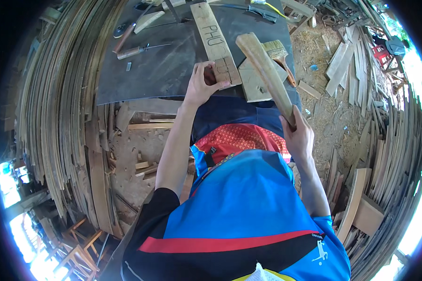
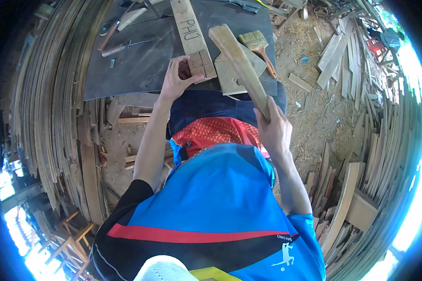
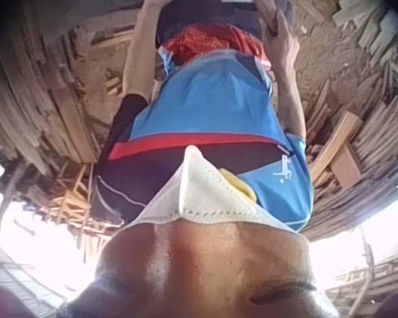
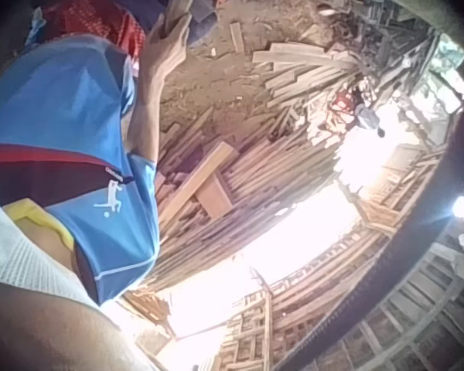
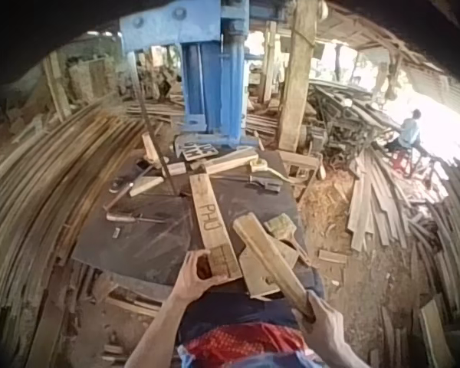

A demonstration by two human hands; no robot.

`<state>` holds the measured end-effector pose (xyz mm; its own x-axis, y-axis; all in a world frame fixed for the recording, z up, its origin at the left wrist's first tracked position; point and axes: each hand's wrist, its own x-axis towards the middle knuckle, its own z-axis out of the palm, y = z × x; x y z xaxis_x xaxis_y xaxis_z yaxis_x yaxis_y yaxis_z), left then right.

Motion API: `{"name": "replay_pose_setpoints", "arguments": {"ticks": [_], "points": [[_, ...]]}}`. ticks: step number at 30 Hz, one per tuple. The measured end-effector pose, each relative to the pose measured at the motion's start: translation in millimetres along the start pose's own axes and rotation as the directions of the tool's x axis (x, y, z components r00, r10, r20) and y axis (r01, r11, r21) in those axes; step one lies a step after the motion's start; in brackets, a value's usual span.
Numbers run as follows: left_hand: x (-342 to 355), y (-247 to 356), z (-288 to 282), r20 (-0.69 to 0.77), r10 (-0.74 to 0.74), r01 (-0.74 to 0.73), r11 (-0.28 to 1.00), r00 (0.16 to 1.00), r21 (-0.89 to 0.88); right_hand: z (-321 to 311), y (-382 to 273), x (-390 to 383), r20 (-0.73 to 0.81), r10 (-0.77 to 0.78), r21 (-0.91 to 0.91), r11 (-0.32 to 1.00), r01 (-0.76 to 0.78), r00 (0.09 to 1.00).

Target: The person uses a wooden mallet to repeatedly strike a chisel held against a small wooden plank marked with the letters 'PHU'. The task involves precise manual chiseling to shape or carve the wood. The person occasionally pauses to adjust their grip or position the tool.

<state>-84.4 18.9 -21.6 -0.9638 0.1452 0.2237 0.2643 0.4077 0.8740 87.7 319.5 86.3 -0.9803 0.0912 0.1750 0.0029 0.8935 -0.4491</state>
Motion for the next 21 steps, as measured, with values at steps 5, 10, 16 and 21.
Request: {"name": "replay_pose_setpoints", "arguments": {"ticks": [5, 10, 16, 21], "points": [[-2.4, 3.6, 2.3, -0.018, -0.016, 0.016, 1.000, 1.000, -0.012, -14.7, -0.3, 2.5, 0.041, -0.126, 0.038, 0.991, 0.125, 0.991], [-1.0, 5.1, -0.4, 0.031, -0.017, 0.018, 0.999, 0.999, -0.029, -5.5, 1.4, 0.7, 0.032, -0.002, 0.001, 1.000, 0.002, 0.999], [0.9, -2.6, 2.6, 0.003, 0.101, -0.101, 0.988, 0.995, 0.118, -17.8, 16.5, -2.9, -0.044, -0.017, -0.016, 1.000, 0.016, 0.999], [-4.2, -0.6, 1.8, 0.021, 0.005, -0.007, 0.996, 1.000, 0.091, -30.6, 7.0, -0.7, 0.089, -0.055, -0.086, 0.994, 0.062, 0.995]]}}
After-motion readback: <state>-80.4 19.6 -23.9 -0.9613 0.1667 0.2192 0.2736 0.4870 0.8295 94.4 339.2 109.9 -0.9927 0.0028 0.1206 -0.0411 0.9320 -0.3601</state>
